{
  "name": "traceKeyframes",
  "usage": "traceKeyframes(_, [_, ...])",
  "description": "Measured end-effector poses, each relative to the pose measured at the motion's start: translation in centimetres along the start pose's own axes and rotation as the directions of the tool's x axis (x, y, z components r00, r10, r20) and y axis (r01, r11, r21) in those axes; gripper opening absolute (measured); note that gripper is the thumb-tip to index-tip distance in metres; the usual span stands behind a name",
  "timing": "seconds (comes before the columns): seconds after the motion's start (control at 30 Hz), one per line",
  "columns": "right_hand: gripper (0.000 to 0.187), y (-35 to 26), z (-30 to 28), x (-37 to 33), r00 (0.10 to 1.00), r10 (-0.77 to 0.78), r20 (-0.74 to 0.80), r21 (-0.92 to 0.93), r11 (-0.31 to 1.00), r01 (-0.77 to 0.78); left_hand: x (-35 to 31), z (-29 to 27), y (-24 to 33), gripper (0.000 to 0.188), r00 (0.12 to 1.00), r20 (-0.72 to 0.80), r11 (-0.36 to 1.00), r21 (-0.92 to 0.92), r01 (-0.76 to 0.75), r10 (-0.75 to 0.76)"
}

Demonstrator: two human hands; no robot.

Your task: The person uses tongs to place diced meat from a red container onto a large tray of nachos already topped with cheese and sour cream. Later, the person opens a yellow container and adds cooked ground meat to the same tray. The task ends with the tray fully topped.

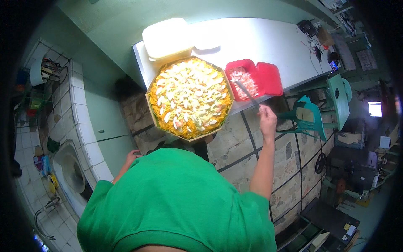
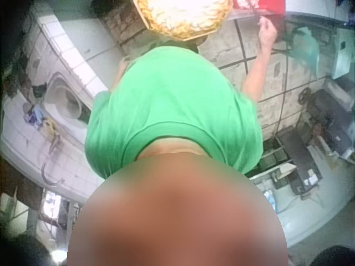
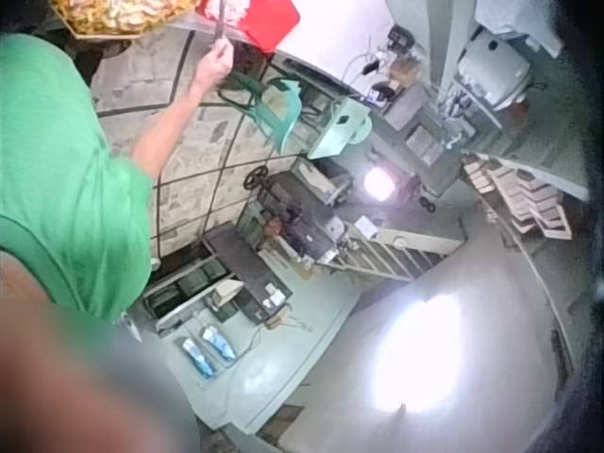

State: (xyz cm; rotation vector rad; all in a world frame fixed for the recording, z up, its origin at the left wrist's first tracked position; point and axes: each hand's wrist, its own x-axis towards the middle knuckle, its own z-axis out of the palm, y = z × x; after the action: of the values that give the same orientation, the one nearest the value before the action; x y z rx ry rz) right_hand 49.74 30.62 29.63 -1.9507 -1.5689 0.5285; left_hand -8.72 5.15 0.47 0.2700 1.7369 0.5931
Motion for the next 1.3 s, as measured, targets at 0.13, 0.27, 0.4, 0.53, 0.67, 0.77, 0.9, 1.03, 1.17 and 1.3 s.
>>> traceKeyframes(0.13, [0.025, -1.0, 2.4, -1.6, 0.994, -0.112, 0.018, 0.043, 0.993, 0.111, 0.9, 0.6, 1.1, 0.056, 0.997, 0.077, 0.993, 0.118, -0.029, 0.02])
traceKeyframes(0.27, [0.024, -2.9, 4.7, -0.7, 0.978, -0.211, -0.007, -0.101, 0.973, 0.209, 1.4, 1.3, 3.1, 0.057, 0.993, 0.095, 0.977, 0.192, -0.093, 0.075])
traceKeyframes(0.4, [0.025, -5.2, 6.4, 0.7, 0.975, -0.218, 0.03, -0.215, 0.951, 0.22, 1.0, 1.2, 4.1, 0.057, 0.993, 0.095, 0.992, 0.105, -0.077, 0.067])
traceKeyframes(0.53, [0.025, -6.0, 7.2, 1.4, 0.978, -0.198, 0.064, -0.324, 0.923, 0.208, 0.2, 0.6, 3.4, 0.057, 0.997, 0.068, 0.992, 0.113, -0.048, 0.04])
traceKeyframes(0.67, [0.026, -5.2, 5.8, 2.1, 0.973, -0.229, -0.026, -0.272, 0.938, 0.214, -0.8, 0.2, 1.3, 0.056, 0.999, 0.017, 0.999, 0.033, 0.03, -0.03])
traceKeyframes(0.77, [0.026, -4.4, 3.5, 2.5, 0.984, -0.17, -0.053, -0.271, 0.951, 0.15, -1.2, -0.6, 0.2, 0.055, 0.995, 0.062, 0.945, 0.312, -0.095, 0.079])
traceKeyframes(0.9, [0.025, -3.8, 2.4, 0.6, 0.997, -0.059, 0.052, -0.3, 0.951, 0.072, -0.7, -0.3, -0.4, 0.055, 0.987, 0.062, 0.96, 0.231, -0.156, 0.145])
traceKeyframes(1.03, [0.026, -3.6, 4.0, -0.9, 0.995, -0.069, 0.079, -0.257, 0.963, 0.087, -0.1, 0.2, 0.6, 0.054, 0.987, 0.053, 0.96, 0.23, -0.163, 0.155])
traceKeyframes(1.17, [0.026, -3.6, 4.4, -1.5, 0.993, -0.114, 0.028, -0.2, 0.973, 0.117, 0.5, 0.5, 3.0, 0.054, 0.998, 0.058, 0.996, 0.091, -0.012, 0.007])
traceKeyframes(1.3, [0.025, -3.4, 3.1, -2.2, 0.996, -0.094, 0.003, -0.105, 0.99, 0.094, 0.5, 0.7, 4.3, 0.056, 0.998, 0.062, 0.992, 0.124, -0.032, 0.024])
